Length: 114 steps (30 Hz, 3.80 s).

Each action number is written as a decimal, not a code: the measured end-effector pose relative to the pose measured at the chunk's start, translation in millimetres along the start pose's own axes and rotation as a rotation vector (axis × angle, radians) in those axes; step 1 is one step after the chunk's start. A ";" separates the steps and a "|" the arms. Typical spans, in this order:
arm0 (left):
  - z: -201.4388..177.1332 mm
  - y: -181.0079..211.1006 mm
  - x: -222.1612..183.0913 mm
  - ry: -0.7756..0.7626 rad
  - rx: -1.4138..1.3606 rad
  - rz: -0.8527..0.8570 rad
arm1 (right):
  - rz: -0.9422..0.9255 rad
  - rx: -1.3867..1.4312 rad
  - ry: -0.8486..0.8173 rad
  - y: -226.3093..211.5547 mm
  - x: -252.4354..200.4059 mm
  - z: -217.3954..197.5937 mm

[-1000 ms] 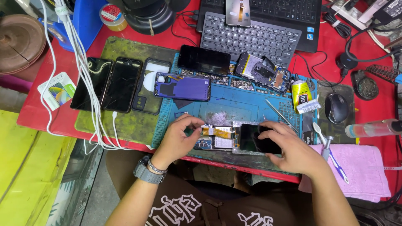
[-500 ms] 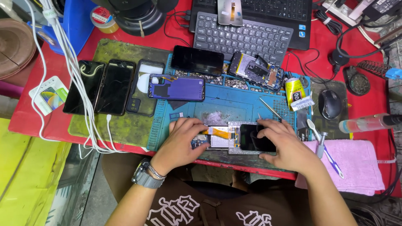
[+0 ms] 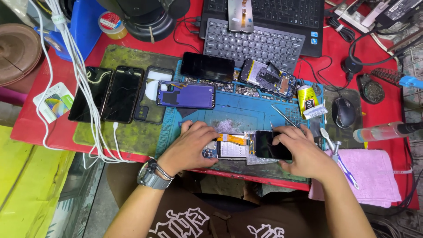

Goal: Removing a battery from a smartphone using a prying tool and hands at a repair bench.

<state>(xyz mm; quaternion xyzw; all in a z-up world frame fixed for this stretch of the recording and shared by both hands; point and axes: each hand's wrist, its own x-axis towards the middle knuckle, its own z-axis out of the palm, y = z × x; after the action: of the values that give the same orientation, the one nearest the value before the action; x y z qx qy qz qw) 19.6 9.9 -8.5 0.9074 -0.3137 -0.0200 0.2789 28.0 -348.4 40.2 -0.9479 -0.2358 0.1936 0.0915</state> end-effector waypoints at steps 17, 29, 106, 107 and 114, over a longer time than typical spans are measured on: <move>4.8 -10.2 -24.9 0.098 -0.095 -0.079 | -0.035 0.131 0.000 -28.0 0.8 -12.2; 3.1 -10.0 -25.6 0.159 -0.101 -0.041 | -0.126 0.014 0.043 -31.9 13.4 9.1; 5.0 -10.7 -23.6 0.168 -0.113 -0.081 | 0.020 0.072 -0.055 -22.1 4.9 -24.7; 5.0 -11.0 -23.5 0.165 -0.123 -0.080 | 0.022 0.064 -0.043 -22.7 5.0 -23.2; 8.3 -12.7 -24.4 0.184 -0.133 -0.072 | 0.019 -0.013 -0.003 -26.7 6.9 -9.4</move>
<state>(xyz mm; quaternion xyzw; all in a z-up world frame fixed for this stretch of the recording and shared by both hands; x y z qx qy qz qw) 5.4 28.2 -25.5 0.8957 -0.2518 0.0325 0.3651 26.5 -322.6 53.6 -0.9505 -0.2280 0.1942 0.0829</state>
